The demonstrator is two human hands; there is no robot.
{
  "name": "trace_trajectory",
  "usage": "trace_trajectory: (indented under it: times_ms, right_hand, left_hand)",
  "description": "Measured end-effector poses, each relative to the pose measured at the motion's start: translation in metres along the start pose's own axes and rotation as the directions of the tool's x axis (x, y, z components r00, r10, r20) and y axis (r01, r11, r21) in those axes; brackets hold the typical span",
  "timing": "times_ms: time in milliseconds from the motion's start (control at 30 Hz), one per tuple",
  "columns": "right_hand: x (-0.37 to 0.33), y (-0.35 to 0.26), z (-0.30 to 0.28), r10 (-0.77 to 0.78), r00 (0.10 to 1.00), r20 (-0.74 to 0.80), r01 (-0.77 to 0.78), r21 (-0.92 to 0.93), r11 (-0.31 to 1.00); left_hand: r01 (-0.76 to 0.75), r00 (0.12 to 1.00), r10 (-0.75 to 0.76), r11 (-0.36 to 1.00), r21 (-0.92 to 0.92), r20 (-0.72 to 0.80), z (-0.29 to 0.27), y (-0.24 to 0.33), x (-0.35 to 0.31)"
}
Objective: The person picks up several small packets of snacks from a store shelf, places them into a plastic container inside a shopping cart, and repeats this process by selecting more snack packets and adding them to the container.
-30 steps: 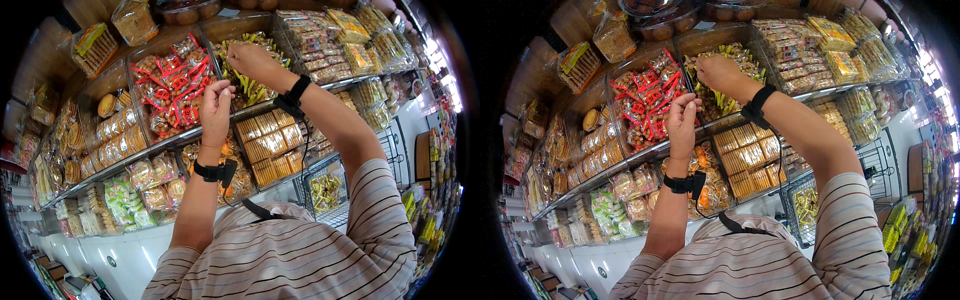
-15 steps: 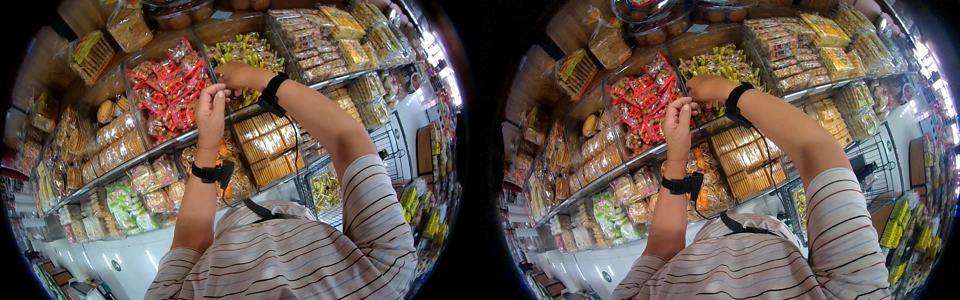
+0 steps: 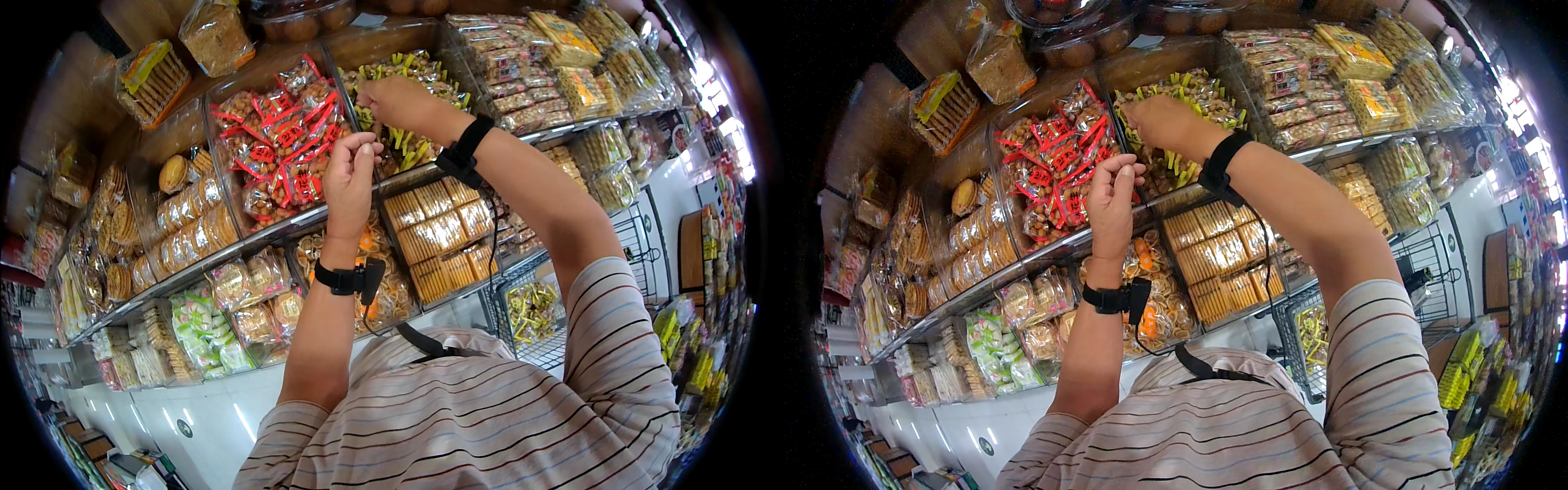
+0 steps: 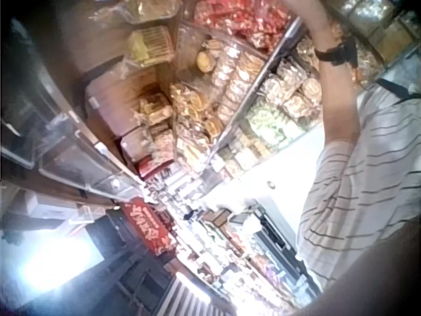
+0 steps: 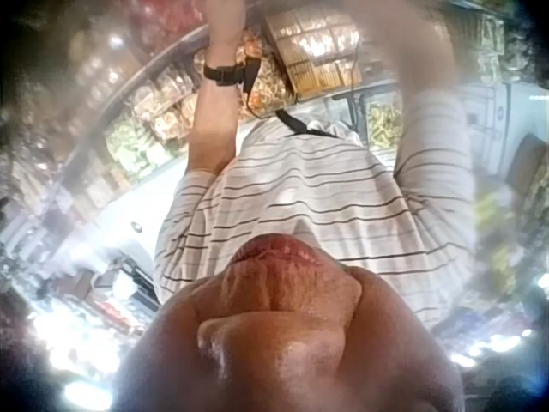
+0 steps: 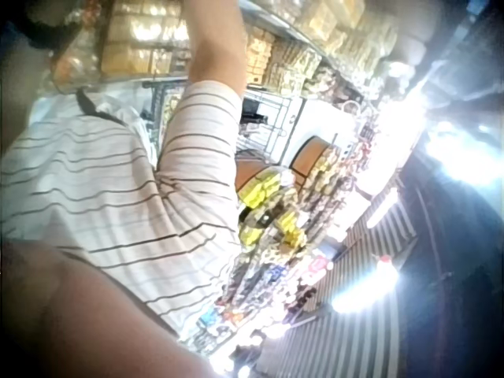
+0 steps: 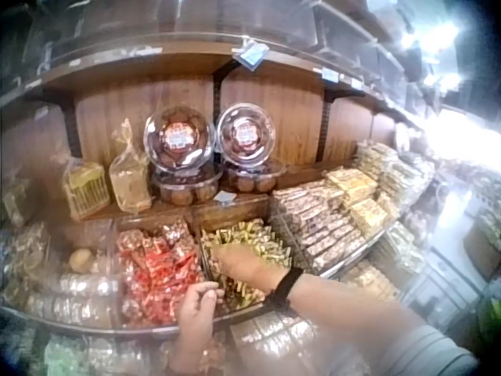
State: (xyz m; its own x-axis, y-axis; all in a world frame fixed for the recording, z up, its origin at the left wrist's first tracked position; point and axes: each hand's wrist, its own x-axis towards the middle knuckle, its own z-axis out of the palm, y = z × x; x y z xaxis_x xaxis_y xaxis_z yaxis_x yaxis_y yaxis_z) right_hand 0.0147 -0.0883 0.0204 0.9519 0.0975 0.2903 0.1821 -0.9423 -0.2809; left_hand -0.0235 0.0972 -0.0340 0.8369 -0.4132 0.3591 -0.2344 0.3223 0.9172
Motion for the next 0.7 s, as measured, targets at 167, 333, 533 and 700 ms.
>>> trace_trajectory:
  times_ms: [167,333,533,700]
  right_hand:
    - [0.017,0.004,-0.005,-0.009,1.0,-0.007,0.008,-0.059,0.998]
    - [0.027,0.014,0.009,-0.032,0.998,-0.058,0.028,-0.064,0.998]
    - [0.047,0.009,0.004,-0.018,0.998,0.066,0.023,-0.079,0.997]
    - [0.042,0.016,0.03,-0.096,0.995,-0.04,0.085,-0.224,0.971]
  left_hand:
    - [0.002,1.0,-0.002,1.0,-0.003,-0.018,-0.001,-0.001,0.0]
    - [-0.005,1.0,0.005,1.0,-0.008,0.011,-0.001,-0.003,0.001]
    - [-0.007,1.0,0.007,1.0,-0.014,0.006,-0.005,-0.004,0.0]
    - [0.0,1.0,0.001,1.0,-0.022,0.012,-0.003,-0.004,0.0]
